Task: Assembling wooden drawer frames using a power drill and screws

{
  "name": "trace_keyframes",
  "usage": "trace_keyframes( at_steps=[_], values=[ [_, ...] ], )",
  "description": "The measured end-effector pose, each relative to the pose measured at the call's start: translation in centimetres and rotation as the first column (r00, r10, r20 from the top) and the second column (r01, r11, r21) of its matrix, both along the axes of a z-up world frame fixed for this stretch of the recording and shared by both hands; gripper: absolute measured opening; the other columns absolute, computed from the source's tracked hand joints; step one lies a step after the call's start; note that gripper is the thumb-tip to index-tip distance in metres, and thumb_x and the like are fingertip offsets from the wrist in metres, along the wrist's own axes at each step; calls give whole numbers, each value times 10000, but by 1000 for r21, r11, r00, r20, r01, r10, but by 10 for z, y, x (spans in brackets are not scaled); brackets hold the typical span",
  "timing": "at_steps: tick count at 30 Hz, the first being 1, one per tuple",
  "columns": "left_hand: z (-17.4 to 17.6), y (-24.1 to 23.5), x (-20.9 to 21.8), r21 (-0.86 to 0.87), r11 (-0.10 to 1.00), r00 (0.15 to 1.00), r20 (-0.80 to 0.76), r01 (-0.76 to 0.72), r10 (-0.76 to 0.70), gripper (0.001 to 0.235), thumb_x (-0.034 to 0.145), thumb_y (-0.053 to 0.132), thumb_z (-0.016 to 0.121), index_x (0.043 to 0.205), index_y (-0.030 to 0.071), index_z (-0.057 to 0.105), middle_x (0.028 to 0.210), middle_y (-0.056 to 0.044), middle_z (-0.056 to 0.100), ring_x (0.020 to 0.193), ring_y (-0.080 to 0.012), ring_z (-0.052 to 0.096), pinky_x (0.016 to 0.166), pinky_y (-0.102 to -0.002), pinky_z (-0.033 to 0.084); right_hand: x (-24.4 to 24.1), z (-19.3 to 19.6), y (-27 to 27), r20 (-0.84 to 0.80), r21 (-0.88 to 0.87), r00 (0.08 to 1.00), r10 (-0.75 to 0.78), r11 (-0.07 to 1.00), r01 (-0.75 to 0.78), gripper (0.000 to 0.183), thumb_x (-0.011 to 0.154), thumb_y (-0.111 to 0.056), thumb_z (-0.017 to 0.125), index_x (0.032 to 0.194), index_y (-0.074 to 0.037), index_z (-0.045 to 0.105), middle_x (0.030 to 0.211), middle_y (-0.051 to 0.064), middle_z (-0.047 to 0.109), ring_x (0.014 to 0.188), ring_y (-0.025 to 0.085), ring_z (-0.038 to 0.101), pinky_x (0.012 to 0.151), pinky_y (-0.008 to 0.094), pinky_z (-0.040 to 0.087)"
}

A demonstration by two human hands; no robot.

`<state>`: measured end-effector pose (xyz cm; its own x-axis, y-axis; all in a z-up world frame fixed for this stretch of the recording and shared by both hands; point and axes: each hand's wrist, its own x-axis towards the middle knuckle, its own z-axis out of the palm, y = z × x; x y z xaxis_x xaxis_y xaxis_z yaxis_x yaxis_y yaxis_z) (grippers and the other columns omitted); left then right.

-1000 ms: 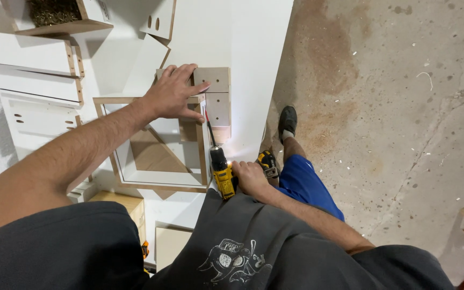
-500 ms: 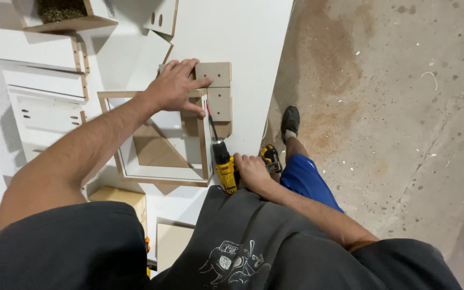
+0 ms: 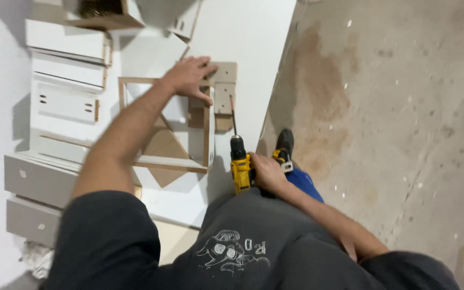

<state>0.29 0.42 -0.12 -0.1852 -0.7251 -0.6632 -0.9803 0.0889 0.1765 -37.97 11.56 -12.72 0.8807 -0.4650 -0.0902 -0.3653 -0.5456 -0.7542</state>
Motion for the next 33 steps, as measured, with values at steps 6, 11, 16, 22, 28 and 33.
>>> trace_keyframes(
  at_steps=[6, 11, 16, 22, 28, 33],
  values=[
    [-32, 30, 24, -409, 814, 904, -297, -412, 308, 1031, 800, 814, 583, 1513, 81, 460, 1550, -142, 479, 1434, -363, 401, 1156, -575, 285, -2, 10, -13, 65, 254, 988, -144, 959, 123, 642, 746, -285, 814, 1303, -119, 543, 1044, 159, 748, 898, 388, 724, 683, 489, 536],
    [-68, 29, 136, -647, 175, 606, -536, -742, 588, 77, 994, 142, 670, 946, 100, 712, 900, -74, 716, 784, -195, 657, 672, -334, 579, 15, -7, -14, 131, 288, 967, -219, 942, 175, 412, 868, -362, 801, 1162, -166, 589, 867, 90, 712, 741, 318, 700, 604, 487, 527],
    [-114, 8, 267, -834, -42, 563, -407, -550, 719, 73, 827, 117, 794, 769, 161, 801, 744, -43, 772, 644, -238, 715, 524, -425, 546, 36, -40, -8, 121, 910, 866, -486, 403, 99, 170, 1091, -257, 485, 1013, -137, 576, 760, 37, 597, 705, 184, 597, 728, 407, 552],
    [-125, -17, 300, -691, 169, 475, -278, -703, 835, 261, 920, 86, 787, 1172, 27, 758, 1120, -247, 680, 946, -323, 654, 835, -374, 613, 29, -68, -5, 146, 546, 959, -245, 828, 129, 161, 922, -163, 750, 985, -154, 602, 867, 37, 682, 794, 174, 670, 734, 361, 588],
    [-156, -25, 341, -688, 373, 596, -108, -622, 796, 239, 798, 198, 873, 1034, 229, 855, 967, -71, 799, 832, -353, 745, 775, -477, 583, 21, -84, 2, -403, 843, 836, -373, -507, 179, 499, 1003, -516, 499, 825, -69, 631, 717, 116, 649, 616, 259, 614, 582, 374, 514],
    [-164, -21, 349, -745, 310, 620, -173, -591, 765, 261, 764, 66, 766, 963, 200, 869, 879, -119, 784, 787, -375, 722, 681, -469, 622, 18, -91, 0, -450, 791, 831, -325, -578, 202, 547, 995, -573, 481, 859, -68, 642, 770, 121, 668, 643, 245, 633, 587, 358, 523]
  ],
)
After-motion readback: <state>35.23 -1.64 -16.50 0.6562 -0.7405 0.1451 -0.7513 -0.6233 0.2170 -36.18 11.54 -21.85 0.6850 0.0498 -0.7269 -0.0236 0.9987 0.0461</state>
